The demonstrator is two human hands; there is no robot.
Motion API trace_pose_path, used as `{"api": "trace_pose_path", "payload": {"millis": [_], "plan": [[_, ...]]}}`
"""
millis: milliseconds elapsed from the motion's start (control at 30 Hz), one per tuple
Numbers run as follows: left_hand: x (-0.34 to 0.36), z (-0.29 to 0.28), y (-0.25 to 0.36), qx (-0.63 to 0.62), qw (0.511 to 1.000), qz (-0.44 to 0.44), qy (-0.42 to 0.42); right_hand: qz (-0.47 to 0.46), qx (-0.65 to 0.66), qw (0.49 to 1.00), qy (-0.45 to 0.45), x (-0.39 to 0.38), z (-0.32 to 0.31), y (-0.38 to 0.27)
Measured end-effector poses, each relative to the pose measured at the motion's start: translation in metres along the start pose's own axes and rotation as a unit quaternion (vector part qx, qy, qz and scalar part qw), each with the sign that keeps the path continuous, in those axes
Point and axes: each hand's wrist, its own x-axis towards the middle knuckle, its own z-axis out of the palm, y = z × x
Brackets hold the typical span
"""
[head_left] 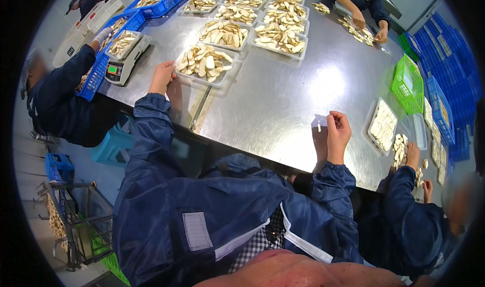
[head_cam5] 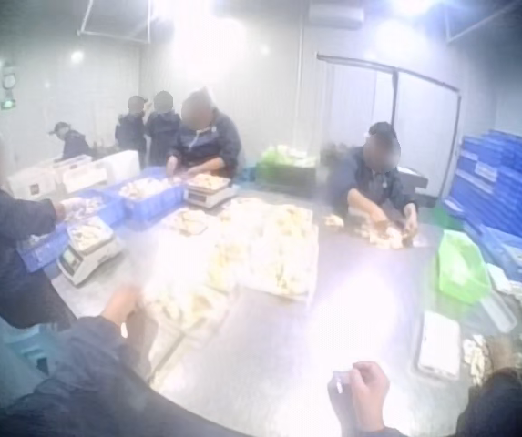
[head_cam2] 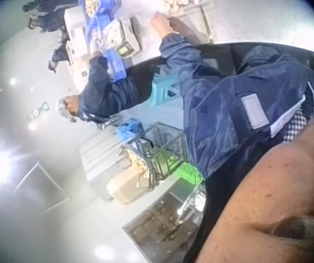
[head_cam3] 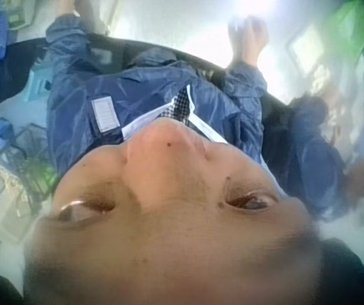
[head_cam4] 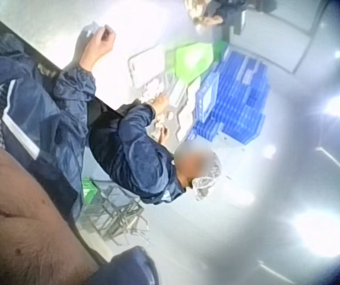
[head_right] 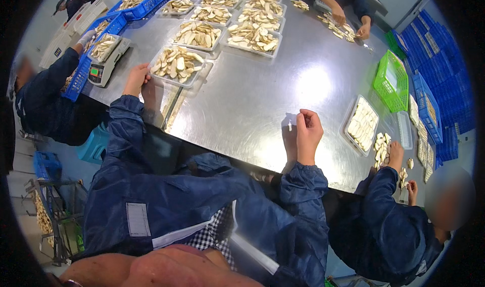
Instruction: The person sorts white food slices by hand from a pile on a metal table into clear plastic trays, periodically picking up a plastic bag to place items inside.
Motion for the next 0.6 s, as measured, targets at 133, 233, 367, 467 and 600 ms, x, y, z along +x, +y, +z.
{"api": "trace_pose_path", "payload": {"millis": [133, 233, 367, 467, 600], "plan": [[-0.016, -0.001, -0.005, 0.008, 0.999, -0.002, -0.035, -0.006, -0.01, 1.0, -0.004, -0.002, -0.001, 0.005], [-0.039, 0.007, 0.0, 0.019, 0.999, 0.01, -0.048, -0.006, -0.01, 1.0, 0.002, -0.003, -0.005, 0.002], [-0.069, 0.024, 0.013, 0.004, 0.993, 0.01, -0.118, -0.007, 0.003, 1.0, 0.011, -0.002, -0.002, 0.0], [-0.109, 0.063, 0.025, -0.003, 0.99, -0.001, -0.143, -0.02, 0.011, 1.0, 0.021, 0.001, -0.006, 0.004], [-0.152, 0.113, 0.042, -0.025, 0.978, -0.014, -0.206, -0.037, 0.002, 0.999, 0.034, 0.003, -0.009, 0.004]]}}
